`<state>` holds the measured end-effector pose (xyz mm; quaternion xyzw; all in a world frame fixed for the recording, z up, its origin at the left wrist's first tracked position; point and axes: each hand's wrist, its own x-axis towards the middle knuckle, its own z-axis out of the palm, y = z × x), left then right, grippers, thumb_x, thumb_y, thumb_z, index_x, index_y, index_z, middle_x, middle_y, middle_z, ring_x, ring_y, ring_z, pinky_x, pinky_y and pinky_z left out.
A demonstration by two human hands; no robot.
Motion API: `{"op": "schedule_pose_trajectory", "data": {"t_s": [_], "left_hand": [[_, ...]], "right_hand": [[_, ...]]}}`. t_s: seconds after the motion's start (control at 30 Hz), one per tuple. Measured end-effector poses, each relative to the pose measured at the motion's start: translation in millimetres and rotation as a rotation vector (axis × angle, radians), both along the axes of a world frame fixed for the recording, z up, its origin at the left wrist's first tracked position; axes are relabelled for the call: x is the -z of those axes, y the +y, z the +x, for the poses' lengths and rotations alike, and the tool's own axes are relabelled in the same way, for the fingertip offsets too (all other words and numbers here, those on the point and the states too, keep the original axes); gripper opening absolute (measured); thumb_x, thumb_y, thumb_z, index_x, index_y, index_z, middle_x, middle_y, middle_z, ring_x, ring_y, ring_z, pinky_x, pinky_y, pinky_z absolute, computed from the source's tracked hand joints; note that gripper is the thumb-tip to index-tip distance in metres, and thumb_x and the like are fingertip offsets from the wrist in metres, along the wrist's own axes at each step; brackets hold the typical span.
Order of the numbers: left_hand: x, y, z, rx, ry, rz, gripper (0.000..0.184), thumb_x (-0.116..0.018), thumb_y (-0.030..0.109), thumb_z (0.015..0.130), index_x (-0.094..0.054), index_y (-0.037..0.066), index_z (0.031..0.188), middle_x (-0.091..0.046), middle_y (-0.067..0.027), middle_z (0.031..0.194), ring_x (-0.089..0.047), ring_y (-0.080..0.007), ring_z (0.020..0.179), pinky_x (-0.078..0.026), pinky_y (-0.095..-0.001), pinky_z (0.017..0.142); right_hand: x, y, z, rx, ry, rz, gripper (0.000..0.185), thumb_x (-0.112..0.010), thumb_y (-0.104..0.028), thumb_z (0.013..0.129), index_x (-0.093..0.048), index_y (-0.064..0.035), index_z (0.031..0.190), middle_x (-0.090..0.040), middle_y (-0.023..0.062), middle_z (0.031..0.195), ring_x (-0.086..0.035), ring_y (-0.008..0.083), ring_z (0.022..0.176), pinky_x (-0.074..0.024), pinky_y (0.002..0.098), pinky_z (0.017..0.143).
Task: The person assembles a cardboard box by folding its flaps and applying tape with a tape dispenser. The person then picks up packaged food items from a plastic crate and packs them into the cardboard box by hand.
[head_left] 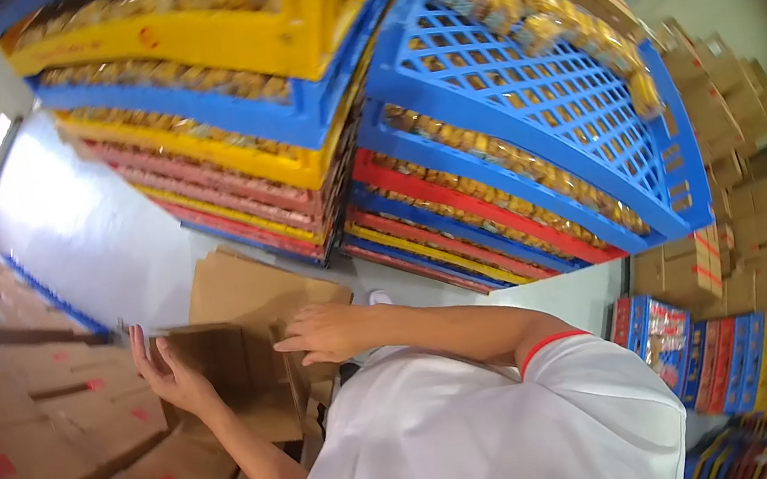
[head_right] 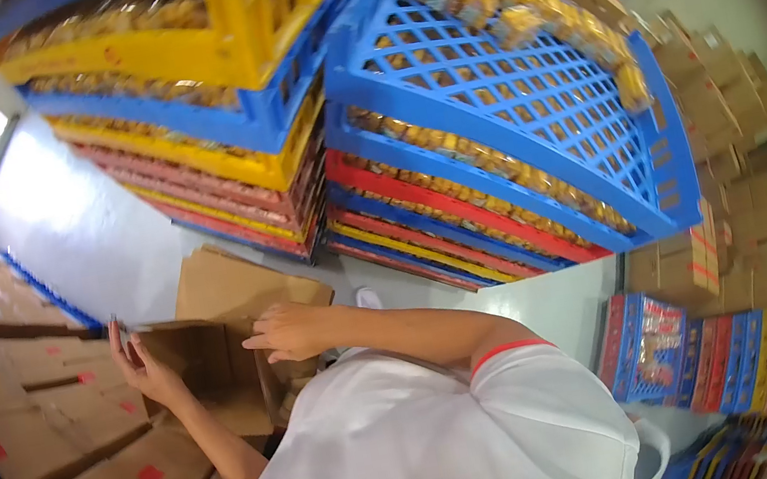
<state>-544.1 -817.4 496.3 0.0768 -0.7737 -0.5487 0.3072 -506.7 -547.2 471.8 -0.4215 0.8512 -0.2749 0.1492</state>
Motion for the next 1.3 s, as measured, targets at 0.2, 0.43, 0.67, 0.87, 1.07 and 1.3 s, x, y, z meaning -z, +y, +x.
{"op": "schedule_pose_trajectory", "data": {"t_s": [0.2,0.43,0.67,0.87,1.07,1.3], "left_hand": [[-35.3,65.4,-11.4,0.185,0.031,0.121,0.033,-0.053,0.008,0.105,-0.059,-0.004,0.135,-0.062,-0.0151,0.138,-0.058,-0.0227,0.127,-0.043,-0.0384,0.11],[-73.1,185.4,10.2,0.51,0.018,0.119,0.027,-0.051,0.007,0.105,-0.064,-0.004,0.126,-0.067,-0.0142,0.124,-0.065,-0.022,0.113,-0.051,-0.0357,0.102],[-102.6,301.0,24.0,0.659,0.038,0.123,0.024,-0.053,0.003,0.103,-0.066,-0.005,0.121,-0.07,-0.0134,0.116,-0.067,-0.0211,0.107,-0.053,-0.0339,0.099],[-152.5,391.0,28.3,0.74,0.121,0.029,0.022,-0.056,0.002,0.1,-0.069,-0.004,0.117,-0.071,-0.0138,0.116,-0.066,-0.0219,0.11,-0.051,-0.0337,0.099],[-208.2,436.4,4.2,0.903,0.27,-0.313,0.025,-0.06,0.003,0.096,-0.069,-0.002,0.118,-0.068,-0.0183,0.126,-0.063,-0.0281,0.118,-0.048,-0.0373,0.103],[-252.5,486.7,-82.4,1.013,0.247,-0.496,0.033,-0.065,0.013,0.096,-0.066,0.003,0.128,-0.063,-0.0152,0.136,-0.059,-0.0279,0.127,-0.046,-0.0389,0.105]], "right_hand": [[-64.6,118.2,21.8,0.286,0.278,-0.057,0.047,-0.064,-0.029,0.097,-0.058,-0.0075,0.138,-0.066,0.0137,0.114,-0.063,0.0325,0.109,-0.05,0.045,0.095],[-234.8,286.9,43.1,0.602,0.524,0.047,0.041,-0.067,-0.03,0.095,-0.066,-0.0105,0.131,-0.072,0.0137,0.116,-0.069,0.0328,0.104,-0.0548,0.0444,0.09],[-270.4,514.5,0.9,0.997,0.346,0.286,0.045,-0.068,-0.031,0.097,-0.063,-0.0102,0.136,-0.07,0.0167,0.121,-0.07,0.0335,0.1,-0.0558,0.0418,0.088],[-224.0,599.6,-110.7,0.872,0.671,0.686,0.066,-0.063,-0.054,0.095,-0.054,-0.0123,0.145,-0.056,0.0107,0.147,-0.05,0.0319,0.137,-0.0443,0.0555,0.107],[-179.5,620.5,-175.4,0.964,0.447,0.596,0.072,-0.054,-0.068,0.093,-0.056,-0.0165,0.143,-0.055,0.015,0.146,-0.049,0.0354,0.138,-0.0436,0.0587,0.109],[-220.8,647.3,-124.4,0.696,0.327,0.652,0.048,-0.07,-0.009,0.079,-0.064,-0.0107,0.127,-0.062,0.0207,0.12,-0.064,0.0422,0.109,-0.054,0.0527,0.092]]}}
